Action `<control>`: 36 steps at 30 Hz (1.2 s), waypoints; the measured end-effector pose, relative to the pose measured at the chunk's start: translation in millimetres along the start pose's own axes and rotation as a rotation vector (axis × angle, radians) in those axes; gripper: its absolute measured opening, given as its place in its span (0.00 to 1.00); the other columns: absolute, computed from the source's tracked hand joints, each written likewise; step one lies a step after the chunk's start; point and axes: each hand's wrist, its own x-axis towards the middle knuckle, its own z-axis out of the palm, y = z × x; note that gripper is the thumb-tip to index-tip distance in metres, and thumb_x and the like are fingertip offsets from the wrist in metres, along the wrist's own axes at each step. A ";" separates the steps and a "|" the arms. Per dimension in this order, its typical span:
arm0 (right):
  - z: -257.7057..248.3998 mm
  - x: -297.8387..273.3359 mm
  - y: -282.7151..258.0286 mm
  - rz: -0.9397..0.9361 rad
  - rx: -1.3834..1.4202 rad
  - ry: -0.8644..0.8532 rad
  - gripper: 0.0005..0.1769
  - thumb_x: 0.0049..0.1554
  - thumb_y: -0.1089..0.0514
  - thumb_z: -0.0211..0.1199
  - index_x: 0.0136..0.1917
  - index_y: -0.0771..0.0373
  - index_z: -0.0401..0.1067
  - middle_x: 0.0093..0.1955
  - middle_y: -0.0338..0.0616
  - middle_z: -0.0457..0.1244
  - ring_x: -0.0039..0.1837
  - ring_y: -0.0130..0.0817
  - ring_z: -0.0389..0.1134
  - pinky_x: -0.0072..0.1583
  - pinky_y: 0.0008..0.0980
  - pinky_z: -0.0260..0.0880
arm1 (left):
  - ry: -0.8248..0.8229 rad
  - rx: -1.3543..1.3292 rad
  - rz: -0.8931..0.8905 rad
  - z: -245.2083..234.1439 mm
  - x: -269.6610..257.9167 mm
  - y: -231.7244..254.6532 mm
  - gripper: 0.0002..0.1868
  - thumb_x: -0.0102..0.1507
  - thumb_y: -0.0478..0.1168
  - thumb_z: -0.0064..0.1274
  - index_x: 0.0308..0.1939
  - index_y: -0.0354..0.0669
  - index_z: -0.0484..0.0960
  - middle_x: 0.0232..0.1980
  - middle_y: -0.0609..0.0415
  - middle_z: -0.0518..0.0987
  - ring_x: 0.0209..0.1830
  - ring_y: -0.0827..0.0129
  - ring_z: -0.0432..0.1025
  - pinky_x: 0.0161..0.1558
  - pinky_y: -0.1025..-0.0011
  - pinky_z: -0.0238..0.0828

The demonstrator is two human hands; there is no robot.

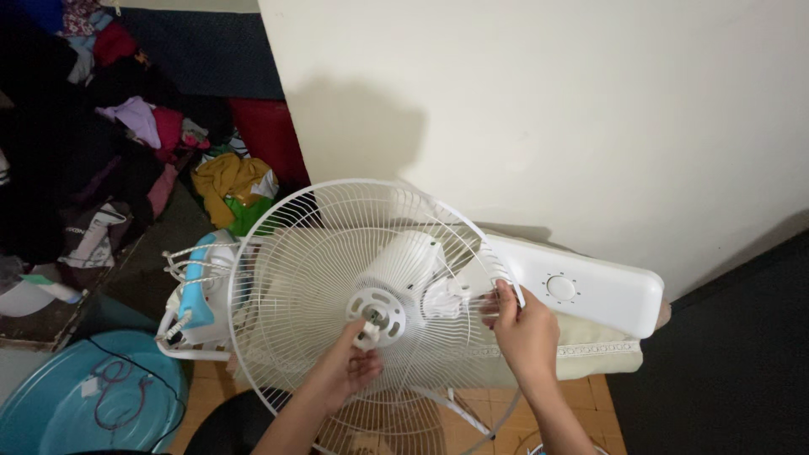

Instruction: The person disassembles a standing electric fan by hand. They remove the front grille, then the blue fan blades, and finally detach the motor housing from the stand, placing the parts on the floor and an ironing board.

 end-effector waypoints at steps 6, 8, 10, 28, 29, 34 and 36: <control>5.1 -12.7 20.3 0.092 0.109 0.020 0.20 0.65 0.50 0.54 0.45 0.68 0.78 0.33 0.47 0.73 0.36 0.34 0.78 0.41 0.34 0.74 | 0.014 0.187 -0.053 -20.8 -14.7 -8.6 0.35 0.63 0.65 0.49 0.44 0.30 0.78 0.35 0.46 0.76 0.34 0.60 0.76 0.42 0.64 0.80; 9.0 -19.7 31.8 0.060 0.081 0.025 0.20 0.65 0.50 0.54 0.46 0.67 0.79 0.32 0.48 0.73 0.36 0.35 0.77 0.41 0.34 0.74 | 0.036 0.216 -0.076 -26.7 -12.9 -10.3 0.36 0.63 0.66 0.48 0.45 0.30 0.79 0.36 0.45 0.78 0.36 0.60 0.77 0.44 0.64 0.81; 13.0 -22.7 41.9 0.037 0.048 0.047 0.19 0.64 0.50 0.55 0.49 0.66 0.79 0.32 0.48 0.73 0.35 0.35 0.76 0.42 0.34 0.74 | 0.039 0.233 -0.059 -31.4 -9.2 -13.9 0.37 0.63 0.66 0.47 0.46 0.29 0.80 0.37 0.44 0.79 0.37 0.59 0.79 0.45 0.64 0.82; 19.3 -30.2 75.3 -0.005 0.007 0.055 0.15 0.60 0.52 0.60 0.50 0.64 0.80 0.33 0.46 0.73 0.33 0.34 0.76 0.40 0.33 0.73 | 0.082 0.219 -0.007 -35.9 18.7 -38.8 0.36 0.65 0.63 0.46 0.48 0.26 0.82 0.38 0.40 0.83 0.37 0.56 0.80 0.42 0.61 0.80; 19.2 -28.5 75.4 -0.001 0.020 0.055 0.15 0.60 0.53 0.60 0.50 0.64 0.80 0.33 0.47 0.74 0.34 0.34 0.76 0.40 0.33 0.73 | 0.075 0.236 0.014 -34.9 17.2 -38.6 0.35 0.65 0.62 0.46 0.48 0.28 0.83 0.38 0.41 0.84 0.37 0.57 0.80 0.42 0.62 0.80; 14.3 -25.0 77.0 0.051 0.144 -0.015 0.15 0.60 0.53 0.59 0.50 0.67 0.79 0.34 0.48 0.74 0.37 0.32 0.78 0.42 0.32 0.77 | -0.074 0.413 0.068 -39.0 5.9 -48.0 0.30 0.64 0.59 0.48 0.49 0.34 0.85 0.39 0.47 0.84 0.37 0.63 0.79 0.41 0.65 0.79; 10.7 -24.2 79.0 0.067 0.079 -0.039 0.16 0.61 0.53 0.60 0.49 0.68 0.80 0.34 0.49 0.74 0.37 0.33 0.78 0.43 0.32 0.77 | -0.142 0.450 0.072 -41.1 0.1 -53.2 0.31 0.65 0.59 0.51 0.47 0.29 0.86 0.37 0.44 0.82 0.34 0.62 0.76 0.39 0.65 0.78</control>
